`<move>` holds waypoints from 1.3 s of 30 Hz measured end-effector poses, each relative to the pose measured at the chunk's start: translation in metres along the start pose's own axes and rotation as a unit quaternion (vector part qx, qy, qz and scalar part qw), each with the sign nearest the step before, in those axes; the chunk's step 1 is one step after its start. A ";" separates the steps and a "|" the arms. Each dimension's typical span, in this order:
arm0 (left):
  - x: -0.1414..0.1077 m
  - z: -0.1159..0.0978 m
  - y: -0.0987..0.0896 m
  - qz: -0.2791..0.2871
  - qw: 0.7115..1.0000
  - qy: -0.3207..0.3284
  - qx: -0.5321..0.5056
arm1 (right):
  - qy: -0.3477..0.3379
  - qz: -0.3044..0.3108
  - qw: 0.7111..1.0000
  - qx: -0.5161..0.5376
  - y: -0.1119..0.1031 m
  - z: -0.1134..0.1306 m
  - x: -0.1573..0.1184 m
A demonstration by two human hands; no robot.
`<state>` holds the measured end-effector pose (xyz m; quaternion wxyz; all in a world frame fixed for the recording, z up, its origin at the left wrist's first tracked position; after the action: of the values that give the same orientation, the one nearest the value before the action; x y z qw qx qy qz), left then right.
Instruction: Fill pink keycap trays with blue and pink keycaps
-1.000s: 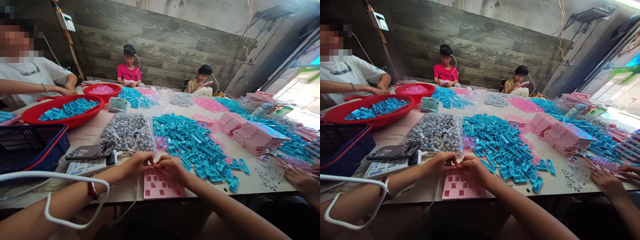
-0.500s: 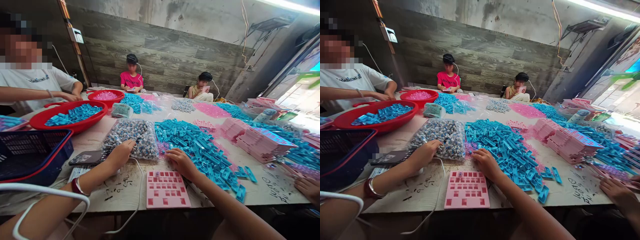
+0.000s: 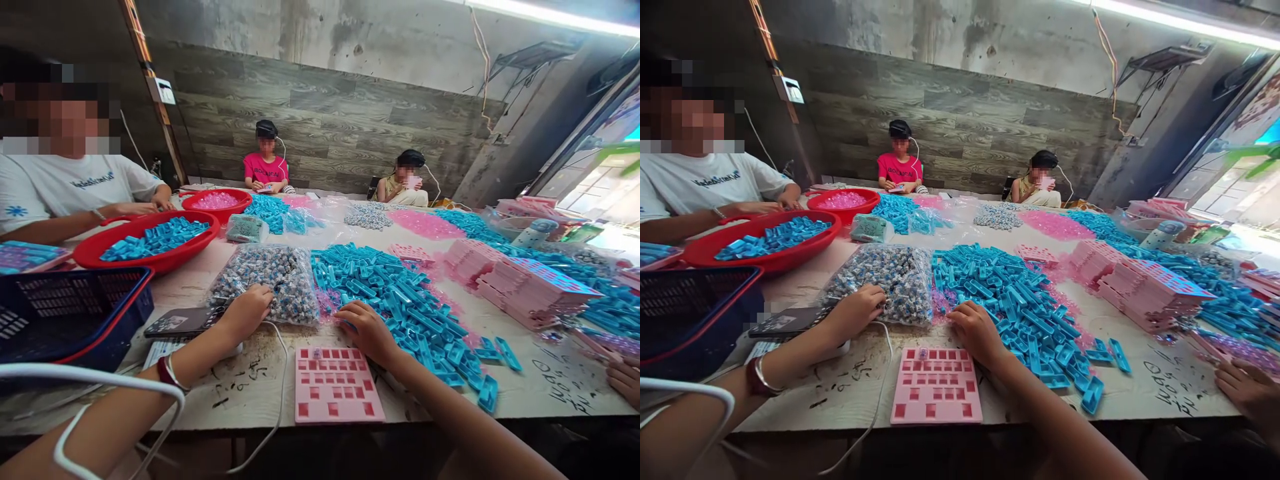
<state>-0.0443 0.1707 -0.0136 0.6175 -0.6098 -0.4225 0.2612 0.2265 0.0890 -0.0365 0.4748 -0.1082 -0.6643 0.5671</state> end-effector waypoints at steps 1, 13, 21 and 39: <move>0.000 0.000 0.000 -0.002 1.000 -0.001 -0.006 | 0.004 -0.009 1.000 0.006 -0.002 0.001 0.000; -0.017 -0.028 -0.016 0.002 0.973 -0.009 -0.229 | 0.106 0.076 0.966 0.224 -0.024 0.040 -0.016; -0.029 -0.067 -0.002 0.109 0.881 0.031 -0.459 | 0.133 0.024 0.973 0.189 -0.011 0.054 -0.009; -0.040 -0.083 0.019 0.070 0.925 0.020 -0.373 | 0.112 0.028 0.974 0.196 -0.015 0.055 -0.010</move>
<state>0.0094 0.0953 -0.0322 0.3340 -0.8292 -0.4333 0.1145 0.1968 0.0413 -0.0236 0.5421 -0.0938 -0.4793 0.6838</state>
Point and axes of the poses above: each hand's wrist, its own x-axis towards the middle knuckle, its own y-axis out of the palm, z = x × y, the point moved 1 cm from there along x, towards the middle knuckle, and after that the axes turned 13 degrees about -y, right-handed, at the moved point
